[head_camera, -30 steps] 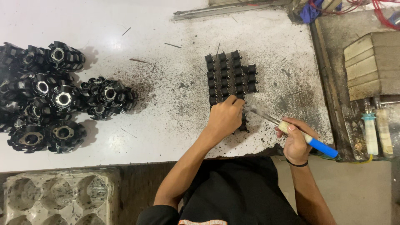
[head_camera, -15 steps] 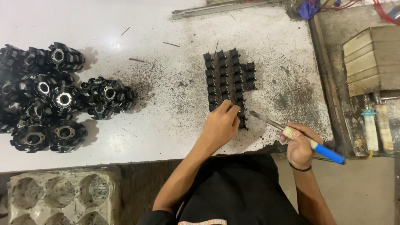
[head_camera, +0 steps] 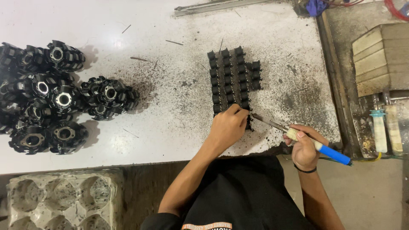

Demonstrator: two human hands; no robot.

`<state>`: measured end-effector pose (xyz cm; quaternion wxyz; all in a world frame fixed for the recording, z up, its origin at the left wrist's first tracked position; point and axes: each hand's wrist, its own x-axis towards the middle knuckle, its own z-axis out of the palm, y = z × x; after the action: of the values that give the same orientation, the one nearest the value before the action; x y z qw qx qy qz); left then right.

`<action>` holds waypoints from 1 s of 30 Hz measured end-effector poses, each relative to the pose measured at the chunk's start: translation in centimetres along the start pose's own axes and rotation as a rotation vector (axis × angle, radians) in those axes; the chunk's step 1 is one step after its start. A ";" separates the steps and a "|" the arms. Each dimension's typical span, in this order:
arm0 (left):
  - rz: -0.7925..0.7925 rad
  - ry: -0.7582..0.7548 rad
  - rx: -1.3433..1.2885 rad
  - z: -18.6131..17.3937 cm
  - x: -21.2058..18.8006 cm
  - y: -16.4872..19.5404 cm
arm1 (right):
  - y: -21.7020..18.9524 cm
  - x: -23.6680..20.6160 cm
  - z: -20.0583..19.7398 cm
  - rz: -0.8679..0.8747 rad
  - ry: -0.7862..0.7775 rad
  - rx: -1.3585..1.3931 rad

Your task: The person trims excess flash from rows of small black molded wheel components using a heated hand tool, holding each part steady while working around its edges. They then touch the parts with a red probe tool, place trimmed parts into a molded pulp tray, and arrange the finished parts in rows on the workbench.

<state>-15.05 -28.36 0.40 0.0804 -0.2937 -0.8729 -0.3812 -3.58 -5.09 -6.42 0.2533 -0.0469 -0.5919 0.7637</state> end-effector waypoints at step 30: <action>-0.002 -0.029 0.009 0.2 -0.8 1.0 | -0.4 -1.6 -0.4 -0.015 0.027 0.080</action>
<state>-13.80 -28.06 0.58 0.0687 -0.2979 -0.8760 -0.3731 -1.90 -5.43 -6.54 0.2688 -0.0428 -0.5579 0.7840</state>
